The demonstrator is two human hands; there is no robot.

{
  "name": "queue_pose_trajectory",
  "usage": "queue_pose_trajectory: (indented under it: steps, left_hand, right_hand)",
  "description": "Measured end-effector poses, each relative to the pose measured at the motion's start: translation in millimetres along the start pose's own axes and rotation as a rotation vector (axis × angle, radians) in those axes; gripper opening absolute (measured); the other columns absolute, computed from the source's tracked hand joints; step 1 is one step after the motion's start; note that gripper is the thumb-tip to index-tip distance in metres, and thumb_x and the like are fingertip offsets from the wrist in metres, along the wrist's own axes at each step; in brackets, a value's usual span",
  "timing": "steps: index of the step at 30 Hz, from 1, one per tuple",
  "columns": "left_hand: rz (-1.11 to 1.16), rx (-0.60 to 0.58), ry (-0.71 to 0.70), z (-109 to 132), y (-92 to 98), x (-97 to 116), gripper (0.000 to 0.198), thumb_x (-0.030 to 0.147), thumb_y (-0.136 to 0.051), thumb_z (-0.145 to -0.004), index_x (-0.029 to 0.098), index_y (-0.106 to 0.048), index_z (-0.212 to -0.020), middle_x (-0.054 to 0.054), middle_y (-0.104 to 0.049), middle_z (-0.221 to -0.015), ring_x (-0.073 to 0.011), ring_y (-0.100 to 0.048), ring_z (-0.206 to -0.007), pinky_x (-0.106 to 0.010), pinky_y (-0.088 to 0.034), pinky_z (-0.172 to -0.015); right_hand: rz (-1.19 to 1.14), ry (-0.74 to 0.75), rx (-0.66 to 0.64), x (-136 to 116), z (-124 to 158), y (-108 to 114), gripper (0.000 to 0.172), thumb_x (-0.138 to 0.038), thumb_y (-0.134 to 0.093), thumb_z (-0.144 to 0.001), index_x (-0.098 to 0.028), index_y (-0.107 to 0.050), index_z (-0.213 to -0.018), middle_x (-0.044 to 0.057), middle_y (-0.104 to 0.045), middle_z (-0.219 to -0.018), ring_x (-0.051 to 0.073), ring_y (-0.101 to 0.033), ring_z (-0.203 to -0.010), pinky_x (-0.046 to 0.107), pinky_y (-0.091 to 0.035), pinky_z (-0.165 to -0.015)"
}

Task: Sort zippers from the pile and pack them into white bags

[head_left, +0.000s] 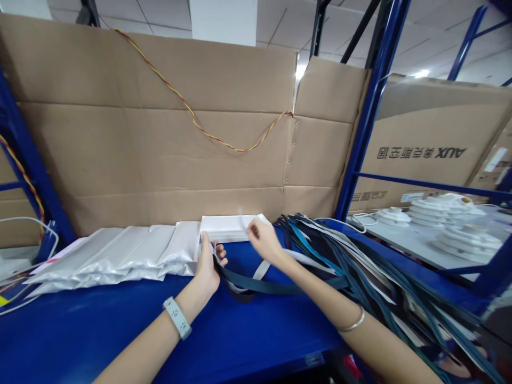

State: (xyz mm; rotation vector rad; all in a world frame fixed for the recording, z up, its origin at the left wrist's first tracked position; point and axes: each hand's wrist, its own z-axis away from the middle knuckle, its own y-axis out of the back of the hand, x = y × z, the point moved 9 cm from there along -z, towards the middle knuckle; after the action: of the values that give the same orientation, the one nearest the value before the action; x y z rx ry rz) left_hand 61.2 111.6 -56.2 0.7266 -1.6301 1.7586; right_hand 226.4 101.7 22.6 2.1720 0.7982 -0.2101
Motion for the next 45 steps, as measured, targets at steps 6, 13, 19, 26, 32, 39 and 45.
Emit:
queue_pose_trajectory:
  steps: [6, 13, 19, 26, 32, 39, 45]
  left_hand:
    - [-0.130, 0.075, -0.196, 0.1, 9.4, 15.4, 0.031, 0.034, -0.075, -0.064, 0.015, -0.052, -0.071, 0.004, -0.050, -0.058, -0.0054, -0.041, -0.043, -0.017, -0.027, -0.037]
    - [-0.032, 0.053, -0.152, -2.5, 8.7, 8.8, 0.021, 0.025, -0.063, -0.078, 0.017, -0.046, -0.067, 0.005, -0.044, -0.052, -0.0107, -0.054, -0.055, -0.021, -0.045, -0.055]
    - [0.018, -0.132, -0.014, 4.1, -10.8, -10.7, 0.021, 0.019, -0.064, -0.077, 0.017, -0.045, -0.071, 0.007, -0.040, -0.054, -0.0053, -0.039, -0.043, -0.019, -0.036, -0.044]
    - [0.002, -0.132, 0.031, 2.5, -8.3, -16.6, 0.028, 0.024, -0.071, -0.072, 0.017, -0.044, -0.072, 0.008, -0.036, -0.053, -0.0042, -0.037, -0.041, -0.018, -0.031, -0.041]
    - [0.017, -0.176, 0.049, 0.5, -12.0, -20.5, 0.031, 0.036, -0.073, -0.070, 0.015, -0.051, -0.078, 0.007, -0.037, -0.054, -0.0035, -0.036, -0.042, -0.017, -0.031, -0.040]
    - [-0.064, -0.053, 0.066, 1.0, -2.0, -14.7, 0.042, 0.051, -0.070, -0.066, 0.014, -0.057, -0.082, 0.006, -0.043, -0.052, -0.0061, -0.042, -0.042, -0.019, -0.035, -0.041]
    - [-0.047, 0.012, 0.061, -2.4, 7.8, -21.5, 0.033, 0.030, -0.073, -0.068, 0.017, -0.044, -0.061, 0.006, -0.043, -0.048, -0.0089, -0.048, -0.045, -0.020, -0.041, -0.045]
  right_hand:
    - [-0.249, 0.236, -0.299, -70.7, 37.0, -48.1, 0.011, -0.021, -0.043, -0.086, -0.016, -0.053, -0.083, 0.001, -0.058, -0.071, 0.011, -0.049, -0.061, 0.022, -0.036, -0.058]
    - [0.215, -0.317, -0.218, 51.7, 0.0, -0.3, 0.028, -0.034, -0.039, -0.092, -0.014, -0.059, -0.093, 0.010, -0.064, -0.090, 0.017, -0.060, -0.085, 0.026, -0.042, -0.075]
    - [0.392, -0.639, -0.192, 156.2, 18.4, 27.9, 0.024, -0.020, -0.063, -0.073, -0.005, -0.063, -0.092, 0.026, -0.060, -0.102, 0.035, -0.059, -0.099, 0.040, -0.044, -0.079]
    - [0.250, -0.638, -0.134, 159.1, 6.0, 42.4, 0.015, -0.019, -0.057, -0.074, -0.012, -0.067, -0.083, 0.016, -0.066, -0.088, 0.027, -0.062, -0.091, 0.033, -0.045, -0.077]
    - [-0.226, -0.182, -0.161, 45.0, -16.6, 41.8, 0.027, -0.036, -0.049, -0.082, -0.014, -0.060, -0.092, 0.005, -0.064, -0.086, 0.016, -0.059, -0.080, 0.026, -0.045, -0.071]
    - [-0.493, 0.245, -0.667, -77.0, 34.4, -13.8, 0.007, -0.021, -0.055, -0.077, -0.015, -0.058, -0.075, -0.001, -0.059, -0.071, 0.010, -0.052, -0.063, 0.021, -0.041, -0.061]
    - [-0.713, 0.095, -0.482, -59.1, 19.6, -1.6, 0.002, -0.016, -0.053, -0.075, -0.016, -0.050, -0.075, 0.008, -0.061, -0.111, 0.015, -0.059, -0.093, 0.029, -0.045, -0.081]
